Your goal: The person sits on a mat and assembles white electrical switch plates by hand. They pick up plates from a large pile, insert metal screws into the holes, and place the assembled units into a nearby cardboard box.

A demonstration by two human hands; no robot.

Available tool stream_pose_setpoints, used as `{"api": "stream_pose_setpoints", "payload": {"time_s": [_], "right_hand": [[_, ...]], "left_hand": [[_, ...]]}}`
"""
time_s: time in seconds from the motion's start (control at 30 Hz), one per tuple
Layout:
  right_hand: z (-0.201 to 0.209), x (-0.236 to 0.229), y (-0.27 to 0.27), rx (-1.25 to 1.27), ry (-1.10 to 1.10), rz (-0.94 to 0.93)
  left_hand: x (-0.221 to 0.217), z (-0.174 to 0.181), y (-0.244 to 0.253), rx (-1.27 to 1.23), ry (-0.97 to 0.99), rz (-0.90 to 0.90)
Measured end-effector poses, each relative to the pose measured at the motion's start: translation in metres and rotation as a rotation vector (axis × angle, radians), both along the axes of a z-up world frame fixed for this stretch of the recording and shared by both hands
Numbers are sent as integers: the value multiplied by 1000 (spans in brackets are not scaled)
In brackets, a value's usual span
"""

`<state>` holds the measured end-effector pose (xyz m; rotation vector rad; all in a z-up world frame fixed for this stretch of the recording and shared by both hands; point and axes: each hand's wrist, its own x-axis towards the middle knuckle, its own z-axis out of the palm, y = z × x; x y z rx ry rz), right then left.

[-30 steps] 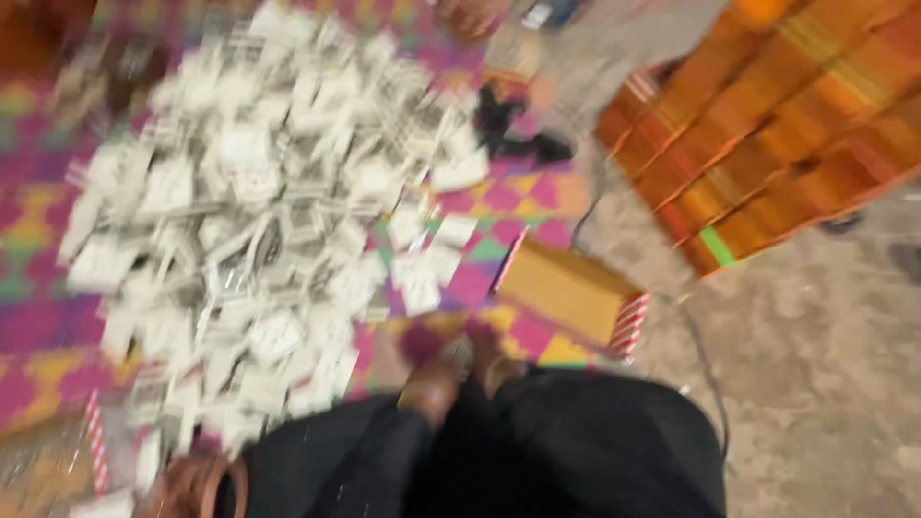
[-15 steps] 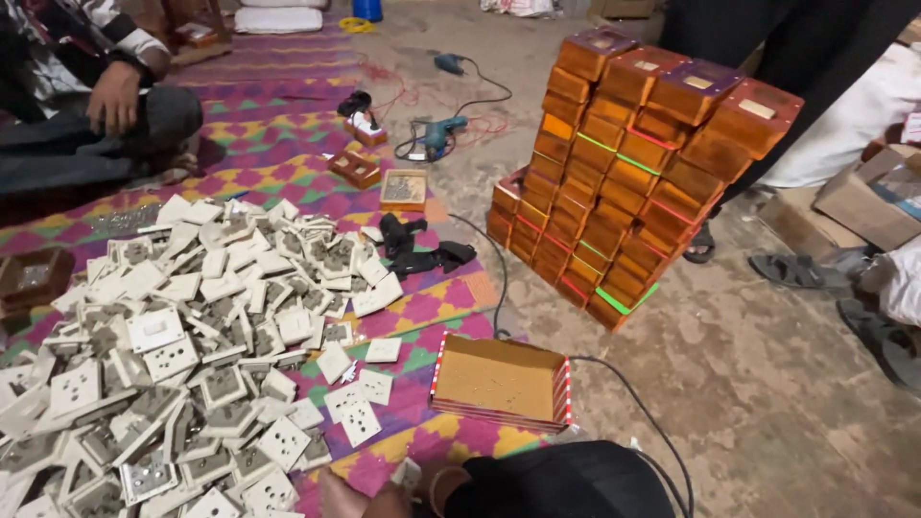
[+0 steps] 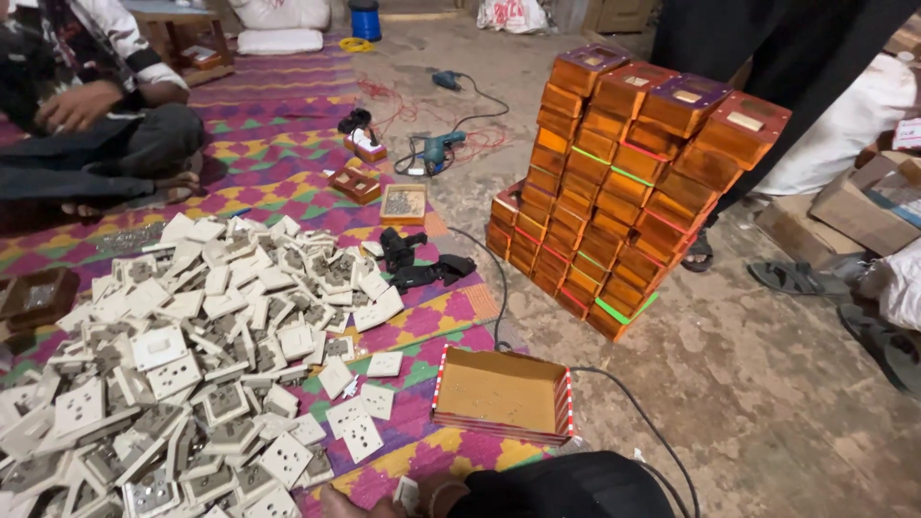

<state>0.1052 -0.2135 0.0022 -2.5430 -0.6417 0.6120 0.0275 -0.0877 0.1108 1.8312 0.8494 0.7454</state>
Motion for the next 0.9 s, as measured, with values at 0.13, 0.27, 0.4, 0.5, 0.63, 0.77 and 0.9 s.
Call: {"api": "stream_pose_setpoints", "payload": {"time_s": [0.13,0.27,0.4,0.5,0.63,0.77,0.9], "right_hand": [[15,0,-1,-154,75,14],[19,1,1,-204,123,30],[17,4,4,-140,67,60],[16,-1,3,-153,53,40],[35,-14,-5,-113,56,10],[61,-27,-17,91,69,-220],[69,-44,-20,221,63,-331]], "left_hand": [[-6,13,12,-266,-66,-151],[-11,32,2,-143,-73,-92],[-4,30,6,-519,-108,-139],[-5,2,14,-384,-237,-232],[-4,-36,25,110,38,-325],[8,-45,27,531,115,-563],[-14,-16,11,484,93,-553]]}}
